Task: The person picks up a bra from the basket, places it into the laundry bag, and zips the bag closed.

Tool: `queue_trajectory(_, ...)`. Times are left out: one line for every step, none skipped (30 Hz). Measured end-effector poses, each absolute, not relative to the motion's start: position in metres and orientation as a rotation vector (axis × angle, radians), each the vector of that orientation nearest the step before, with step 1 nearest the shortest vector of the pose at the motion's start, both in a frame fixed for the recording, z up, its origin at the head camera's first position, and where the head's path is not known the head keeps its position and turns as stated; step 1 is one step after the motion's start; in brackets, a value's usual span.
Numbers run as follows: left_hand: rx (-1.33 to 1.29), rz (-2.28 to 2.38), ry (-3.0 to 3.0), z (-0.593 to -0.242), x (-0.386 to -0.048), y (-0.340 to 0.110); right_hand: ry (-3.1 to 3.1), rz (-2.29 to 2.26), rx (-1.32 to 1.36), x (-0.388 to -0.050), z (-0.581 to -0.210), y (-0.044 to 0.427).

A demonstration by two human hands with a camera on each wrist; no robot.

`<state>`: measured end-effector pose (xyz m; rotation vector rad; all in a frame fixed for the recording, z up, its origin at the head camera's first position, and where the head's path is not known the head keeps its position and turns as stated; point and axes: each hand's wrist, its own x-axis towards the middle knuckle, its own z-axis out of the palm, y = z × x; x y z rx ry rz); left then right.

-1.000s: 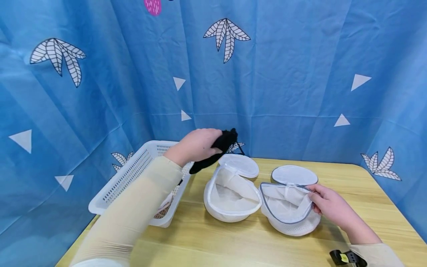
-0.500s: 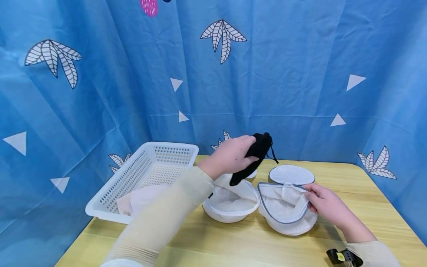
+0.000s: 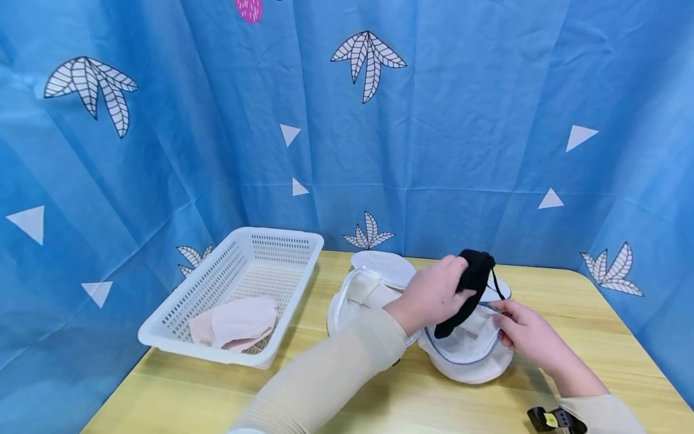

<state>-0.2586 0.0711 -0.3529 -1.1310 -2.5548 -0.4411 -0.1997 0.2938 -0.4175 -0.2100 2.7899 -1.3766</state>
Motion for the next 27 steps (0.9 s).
queue_trajectory(-1.143,-0.416,-2.564,-0.358,-0.257,0.073,2.792,-1.378,-0.210,-0.200,-0.418,0.294)
queue_trajectory(-1.155,-0.384,-2.567,-0.362,-0.255,0.076,2.787,-1.388,-0.206,-0.200,-0.419,0.294)
queue_trajectory(-1.170,-0.349,-2.567,-0.367,-0.253,0.078,2.785,-1.395,-0.203,-0.200,-0.419,0.294)
queue_trajectory(-1.185,-0.320,-2.570,-0.371,-0.251,0.079,2.782,-1.411,-0.200,-0.200,-0.420,0.294)
queue_trajectory(-1.200,-0.295,-2.575,-0.376,-0.250,0.081,2.779,-1.429,-0.194,-0.199,-0.421,0.294)
queue_trajectory(-1.217,-0.263,-2.580,-0.380,-0.248,0.083,2.777,-1.446,-0.188,-0.199,-0.421,0.295)
queue_trajectory(-1.239,-0.226,-2.586,-0.384,-0.246,0.084,2.773,-1.468,-0.177,-0.199,-0.422,0.295)
queue_trajectory(-1.263,-0.182,-2.595,-0.388,-0.245,0.086,2.762,-1.495,-0.165,-0.198,-0.422,0.296)
queue_trajectory(-1.289,-0.129,-2.603,-0.392,-0.243,0.087,2.761,-1.514,-0.155,-0.198,-0.422,0.297)
queue_trajectory(-1.314,-0.074,-2.613,-0.396,-0.242,0.089,2.758,-1.533,-0.147,-0.198,-0.422,0.298)
queue_trajectory(-1.341,-0.020,-2.618,-0.400,-0.241,0.091,2.758,-1.546,-0.135,-0.198,-0.422,0.298)
queue_trajectory(-1.368,0.033,-2.622,-0.403,-0.240,0.093,2.765,-1.552,-0.127,-0.198,-0.421,0.299)
queue_trajectory(-1.394,0.084,-2.631,-0.405,-0.239,0.095,2.782,-1.548,-0.116,-0.197,-0.420,0.300)
queue_trajectory(-1.418,0.129,-2.633,-0.406,-0.238,0.098,2.803,-1.531,-0.110,-0.197,-0.419,0.300)
queue_trajectory(-1.435,0.169,-2.643,-0.408,-0.237,0.100,2.837,-1.497,-0.107,-0.198,-0.418,0.302)
queue_trajectory(-1.445,0.200,-2.657,-0.409,-0.237,0.103,2.861,-1.483,-0.100,-0.198,-0.417,0.302)
queue_trajectory(-1.451,0.221,-2.671,-0.410,-0.236,0.105,2.885,-1.467,-0.091,-0.198,-0.415,0.302)
queue_trajectory(-1.450,0.231,-2.692,-0.411,-0.236,0.107,2.905,-1.459,-0.085,-0.198,-0.414,0.303)
queue_trajectory(-1.450,0.242,-2.711,-0.412,-0.236,0.109,2.918,-1.458,-0.085,-0.198,-0.413,0.302)
queue_trajectory(-1.444,0.251,-2.723,-0.413,-0.236,0.111,2.918,-1.475,-0.092,-0.198,-0.412,0.302)
queue_trajectory(-1.433,0.256,-2.742,-0.414,-0.237,0.112,2.917,-1.498,-0.100,-0.198,-0.411,0.302)
queue_trajectory(-1.421,0.263,-2.753,-0.415,-0.237,0.113,2.905,-1.538,-0.109,-0.197,-0.409,0.301)
queue_trajectory(-1.406,0.270,-2.762,-0.417,-0.238,0.114,2.901,-1.561,-0.120,-0.196,-0.408,0.300)
queue_trajectory(-1.390,0.280,-2.768,-0.417,-0.238,0.115,2.895,-1.589,-0.136,-0.196,-0.406,0.299)
queue_trajectory(-1.374,0.297,-2.771,-0.418,-0.238,0.116,2.892,-1.610,-0.151,-0.195,-0.405,0.299)
queue_trajectory(-1.356,0.310,-2.771,-0.419,-0.238,0.117,2.888,-1.629,-0.163,-0.194,-0.403,0.298)
queue_trajectory(-1.337,0.320,-2.773,-0.420,-0.239,0.118,2.887,-1.642,-0.176,-0.194,-0.401,0.298)
